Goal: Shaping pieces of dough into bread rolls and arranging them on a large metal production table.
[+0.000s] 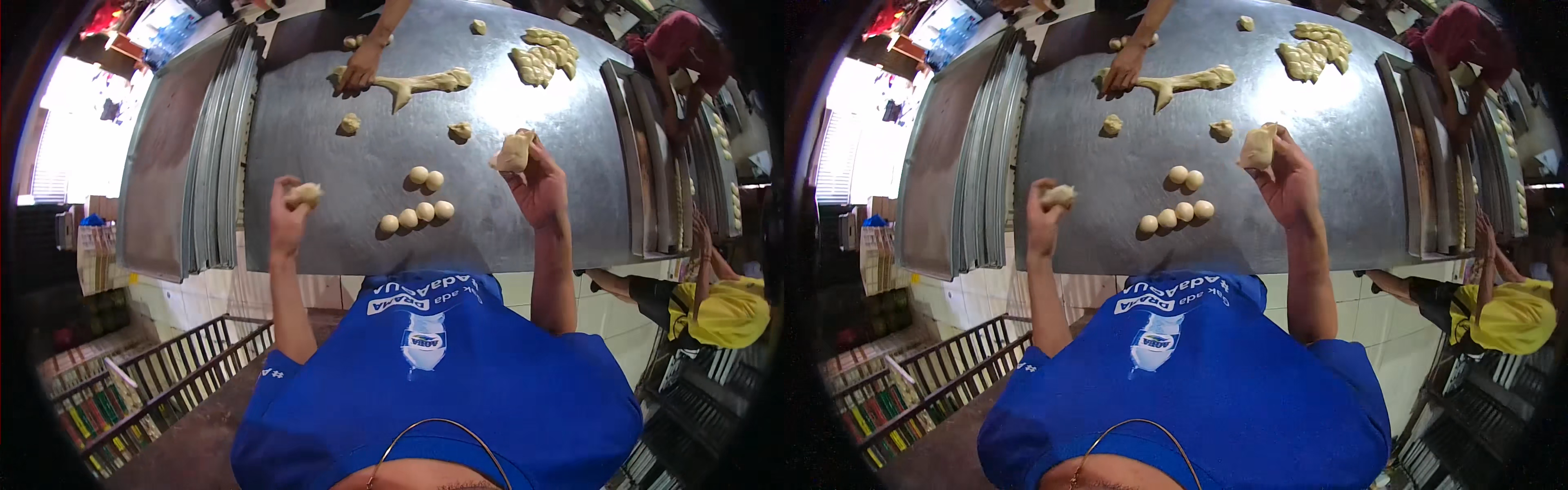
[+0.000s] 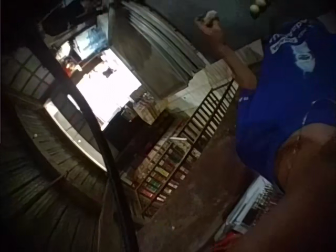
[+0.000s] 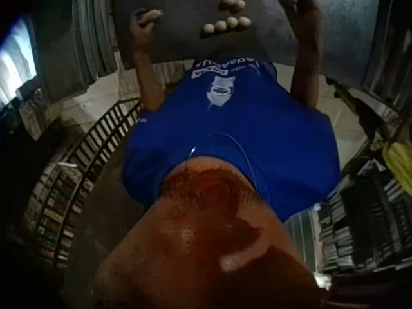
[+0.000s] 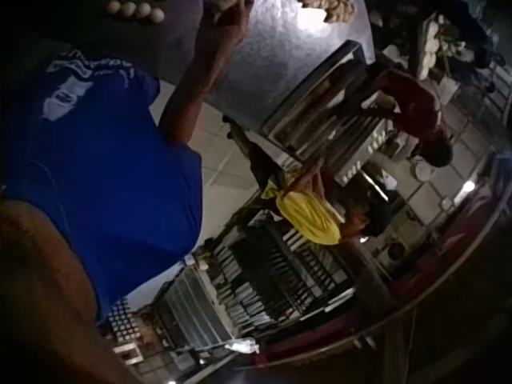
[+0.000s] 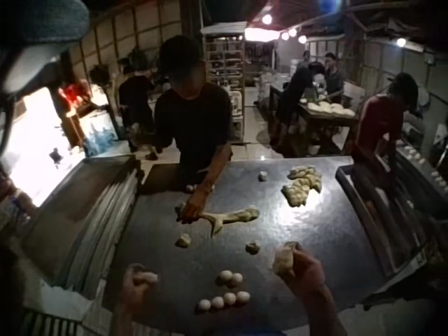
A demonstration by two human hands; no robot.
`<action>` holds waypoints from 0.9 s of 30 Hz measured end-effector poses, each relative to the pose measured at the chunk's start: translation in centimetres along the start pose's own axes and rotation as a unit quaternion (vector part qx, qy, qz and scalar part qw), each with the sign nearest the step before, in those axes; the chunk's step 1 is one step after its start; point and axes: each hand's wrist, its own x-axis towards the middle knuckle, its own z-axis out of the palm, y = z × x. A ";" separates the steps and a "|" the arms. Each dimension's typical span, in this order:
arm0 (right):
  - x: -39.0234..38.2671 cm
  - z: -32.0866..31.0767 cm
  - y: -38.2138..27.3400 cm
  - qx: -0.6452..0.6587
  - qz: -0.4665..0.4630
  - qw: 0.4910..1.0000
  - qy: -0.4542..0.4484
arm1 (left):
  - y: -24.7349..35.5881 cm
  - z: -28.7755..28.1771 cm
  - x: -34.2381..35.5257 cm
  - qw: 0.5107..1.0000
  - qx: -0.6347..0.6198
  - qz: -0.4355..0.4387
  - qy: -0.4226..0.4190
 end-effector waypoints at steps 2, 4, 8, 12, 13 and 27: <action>0.1 -1.8 0.2 0.088 0.017 0.987 -0.130 | -2.0 1.8 1.9 0.982 0.166 0.039 -0.077; -0.5 -1.9 0.7 0.135 0.019 0.977 -0.163 | 0.1 7.6 1.5 0.976 0.147 0.068 -0.144; -2.5 1.2 3.2 0.149 0.075 0.980 -0.105 | 7.6 16.5 -2.1 0.907 -0.204 -0.036 -0.367; -2.7 -0.2 3.3 -0.082 -0.067 0.994 -0.018 | 8.3 17.5 -2.8 0.943 -0.163 -0.097 -0.275; -2.7 -0.6 3.4 -0.160 -0.110 0.981 0.010 | 8.6 16.3 -3.1 0.943 -0.148 -0.126 -0.271; -6.2 -10.4 8.4 -0.541 -0.178 0.780 0.259 | -8.4 0.3 -4.3 0.940 0.315 0.054 0.120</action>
